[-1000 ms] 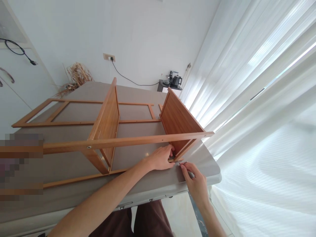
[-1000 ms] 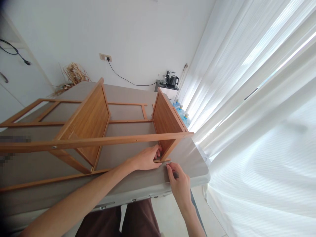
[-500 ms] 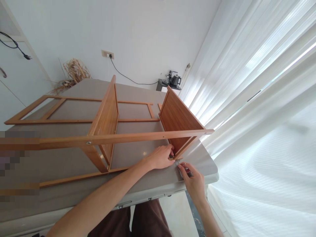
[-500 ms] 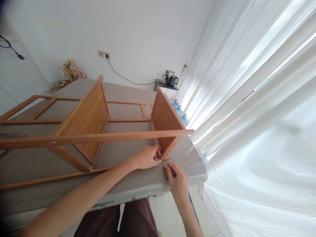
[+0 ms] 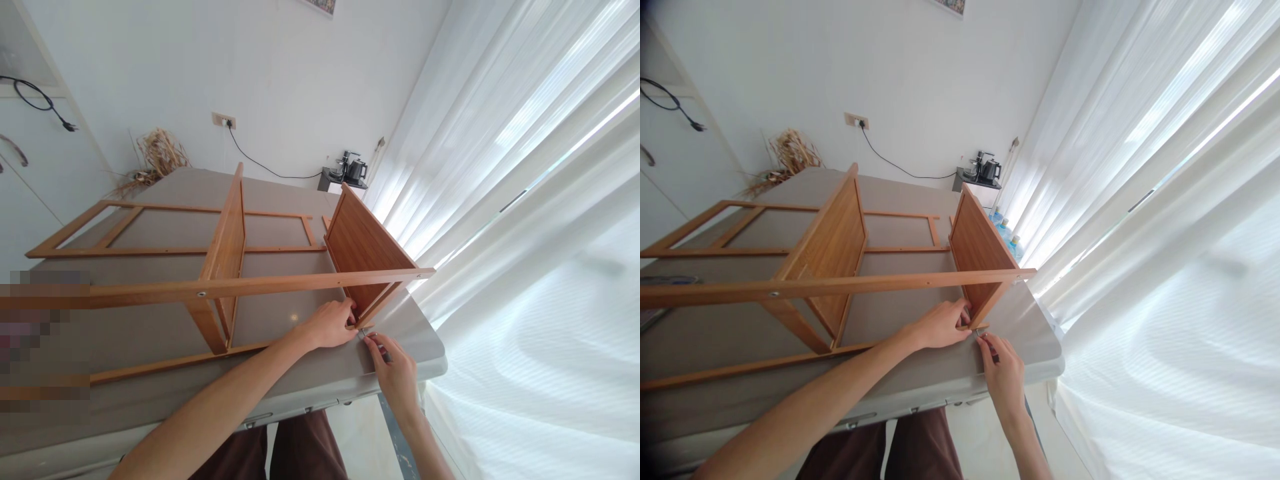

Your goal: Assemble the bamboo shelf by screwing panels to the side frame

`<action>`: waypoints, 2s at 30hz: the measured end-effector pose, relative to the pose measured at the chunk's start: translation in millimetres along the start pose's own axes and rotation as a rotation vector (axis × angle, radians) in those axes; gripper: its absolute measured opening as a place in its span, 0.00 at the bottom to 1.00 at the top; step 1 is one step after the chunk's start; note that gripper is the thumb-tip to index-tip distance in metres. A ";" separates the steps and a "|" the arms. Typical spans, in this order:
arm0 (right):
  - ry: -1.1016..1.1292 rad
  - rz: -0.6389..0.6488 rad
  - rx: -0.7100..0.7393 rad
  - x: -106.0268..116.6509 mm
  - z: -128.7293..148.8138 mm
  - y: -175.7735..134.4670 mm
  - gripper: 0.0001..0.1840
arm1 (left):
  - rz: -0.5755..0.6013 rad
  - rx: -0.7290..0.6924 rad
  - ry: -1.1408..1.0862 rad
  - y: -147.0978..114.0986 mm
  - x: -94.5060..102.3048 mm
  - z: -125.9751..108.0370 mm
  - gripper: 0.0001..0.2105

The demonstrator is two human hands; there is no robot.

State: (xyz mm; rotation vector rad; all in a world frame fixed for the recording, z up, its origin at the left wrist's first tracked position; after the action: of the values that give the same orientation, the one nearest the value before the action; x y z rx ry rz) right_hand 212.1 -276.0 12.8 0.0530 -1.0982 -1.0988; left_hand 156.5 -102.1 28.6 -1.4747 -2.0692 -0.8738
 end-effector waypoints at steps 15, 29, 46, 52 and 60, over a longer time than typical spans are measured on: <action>-0.123 0.042 0.253 -3.3 17.4 -4.9 0.13 | -0.017 0.006 0.047 0.5 -1.7 -0.2 0.18; -0.046 0.051 0.109 1.0 14.5 4.0 0.17 | 0.010 0.032 0.039 -0.1 0.5 -3.4 0.19; 0.221 0.087 -0.384 3.5 -2.7 9.8 0.26 | 0.014 0.053 0.022 0.4 -1.6 -1.8 0.20; 0.048 0.077 -0.252 3.7 3.7 5.7 0.20 | 0.002 0.034 0.000 0.5 -1.0 -1.3 0.19; 0.025 0.064 -0.213 0.5 2.7 4.0 0.20 | -0.010 0.016 0.001 0.4 -1.4 -0.7 0.19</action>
State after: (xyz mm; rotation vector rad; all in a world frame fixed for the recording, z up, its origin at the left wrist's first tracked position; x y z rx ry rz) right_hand 212.9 -273.1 16.6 -0.1351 -0.9490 -1.1487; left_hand 157.4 -103.3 28.2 -1.4570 -2.0795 -0.8599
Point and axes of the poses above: each hand's wrist, its own y-axis towards the middle knuckle, its own x-axis out of the back of the hand, z = x × y, the point moved 5 cm from there along y, towards the middle knuckle, and after that the axes turned 8 degrees about -z, right-handed, at the moved point
